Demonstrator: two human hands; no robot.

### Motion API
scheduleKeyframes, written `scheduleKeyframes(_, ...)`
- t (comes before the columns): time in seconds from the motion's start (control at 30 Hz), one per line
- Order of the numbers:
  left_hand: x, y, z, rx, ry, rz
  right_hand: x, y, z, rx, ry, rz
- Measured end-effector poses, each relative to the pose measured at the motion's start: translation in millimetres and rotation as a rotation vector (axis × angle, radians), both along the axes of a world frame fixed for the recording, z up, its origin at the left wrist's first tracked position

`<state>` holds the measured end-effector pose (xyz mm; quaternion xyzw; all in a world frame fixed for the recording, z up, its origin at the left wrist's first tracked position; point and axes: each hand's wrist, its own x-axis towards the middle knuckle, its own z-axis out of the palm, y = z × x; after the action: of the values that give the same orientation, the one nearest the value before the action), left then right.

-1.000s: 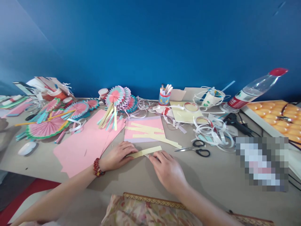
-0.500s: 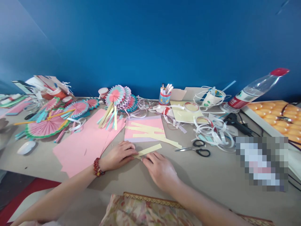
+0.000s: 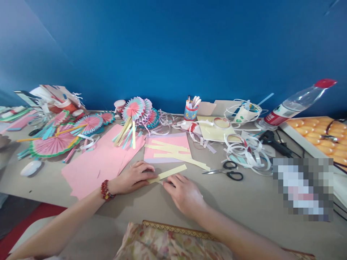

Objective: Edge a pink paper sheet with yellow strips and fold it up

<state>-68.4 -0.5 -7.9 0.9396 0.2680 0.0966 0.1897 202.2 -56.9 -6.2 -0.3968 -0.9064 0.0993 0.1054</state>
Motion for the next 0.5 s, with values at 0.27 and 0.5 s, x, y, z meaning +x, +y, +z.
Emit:
scheduleKeyframes(0.27,0.1,1.5,0.5,0.024,-0.020,-0.020,-2.4,4.1,-2.3,0.011,0.039,0.030)
scheduleKeyframes(0.5,-0.4,1.2,0.7,0.021,0.023,-0.027,-1.4,5.9,-4.8,0.016,0.047,0.083)
